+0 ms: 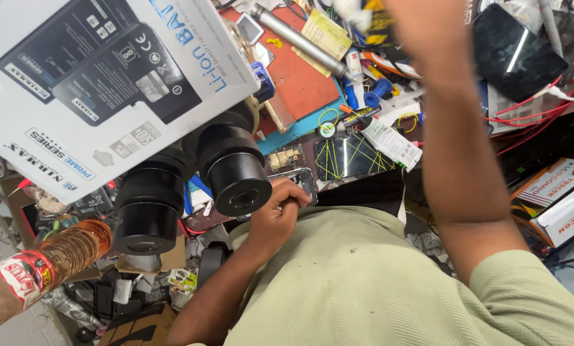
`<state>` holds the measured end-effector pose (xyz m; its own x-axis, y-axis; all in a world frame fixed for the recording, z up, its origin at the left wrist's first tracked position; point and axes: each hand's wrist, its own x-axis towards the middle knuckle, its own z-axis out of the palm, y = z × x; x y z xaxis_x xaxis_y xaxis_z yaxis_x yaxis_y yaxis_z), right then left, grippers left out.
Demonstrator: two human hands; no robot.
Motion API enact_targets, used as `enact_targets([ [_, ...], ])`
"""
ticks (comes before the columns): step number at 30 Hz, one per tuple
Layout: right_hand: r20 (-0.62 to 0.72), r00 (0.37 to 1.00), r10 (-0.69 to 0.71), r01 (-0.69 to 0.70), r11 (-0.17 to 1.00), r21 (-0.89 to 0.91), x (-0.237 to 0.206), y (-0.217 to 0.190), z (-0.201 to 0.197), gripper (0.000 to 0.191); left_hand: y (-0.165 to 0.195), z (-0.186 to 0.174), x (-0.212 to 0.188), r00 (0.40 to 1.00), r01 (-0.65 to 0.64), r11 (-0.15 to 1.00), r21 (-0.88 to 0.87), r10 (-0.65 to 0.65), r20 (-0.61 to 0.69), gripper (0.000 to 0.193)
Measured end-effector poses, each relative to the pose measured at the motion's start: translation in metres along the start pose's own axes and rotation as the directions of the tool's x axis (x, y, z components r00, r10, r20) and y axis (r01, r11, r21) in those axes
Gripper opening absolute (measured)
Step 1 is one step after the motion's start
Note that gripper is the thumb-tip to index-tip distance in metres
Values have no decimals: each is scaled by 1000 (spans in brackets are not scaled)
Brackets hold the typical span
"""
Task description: The person sits at a cluttered repair workbench and disassembles a smartphone, removing its back cover and internal components by hand. They pick up a small component, apply adhesive from a glue tube to it, press the part into the phone, and use a screwdriver on the phone's interior.
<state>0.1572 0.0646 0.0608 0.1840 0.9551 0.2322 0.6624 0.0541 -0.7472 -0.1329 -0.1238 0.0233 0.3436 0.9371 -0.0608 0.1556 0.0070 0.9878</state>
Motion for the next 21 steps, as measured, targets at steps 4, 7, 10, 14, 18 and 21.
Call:
enact_targets([
  [4, 74, 883, 464, -465, 840, 278, -34, 3, -55, 29, -8, 3, 3, 1000, -17, 1000, 1, 17, 25, 22],
  [7, 342, 907, 246, -394, 784, 480, -79, -7, -51, 38, -7, 18, 14, 962, 274, 904, -327, -262, 80, 17],
  [10, 611, 691, 387, -621, 749, 229, -144, -26, -20, 49, -11, 30, 27, 919, 394, 713, -580, -306, 249, 35],
  [14, 697, 656, 291, -456, 888, 59, -194, -32, 0, 70, -14, 39, 18, 908, 415, 790, -451, -391, 149, 38],
  [18, 739, 615, 275, -443, 896, 35, -196, -19, -10, 56, -18, 34, 6, 786, 615, 755, -227, -568, 243, 37],
  [21, 539, 821, 189, -263, 963, 63, -179, -13, -17, 53, -15, 29, 5, 815, 575, 785, -231, -522, 251, 35],
])
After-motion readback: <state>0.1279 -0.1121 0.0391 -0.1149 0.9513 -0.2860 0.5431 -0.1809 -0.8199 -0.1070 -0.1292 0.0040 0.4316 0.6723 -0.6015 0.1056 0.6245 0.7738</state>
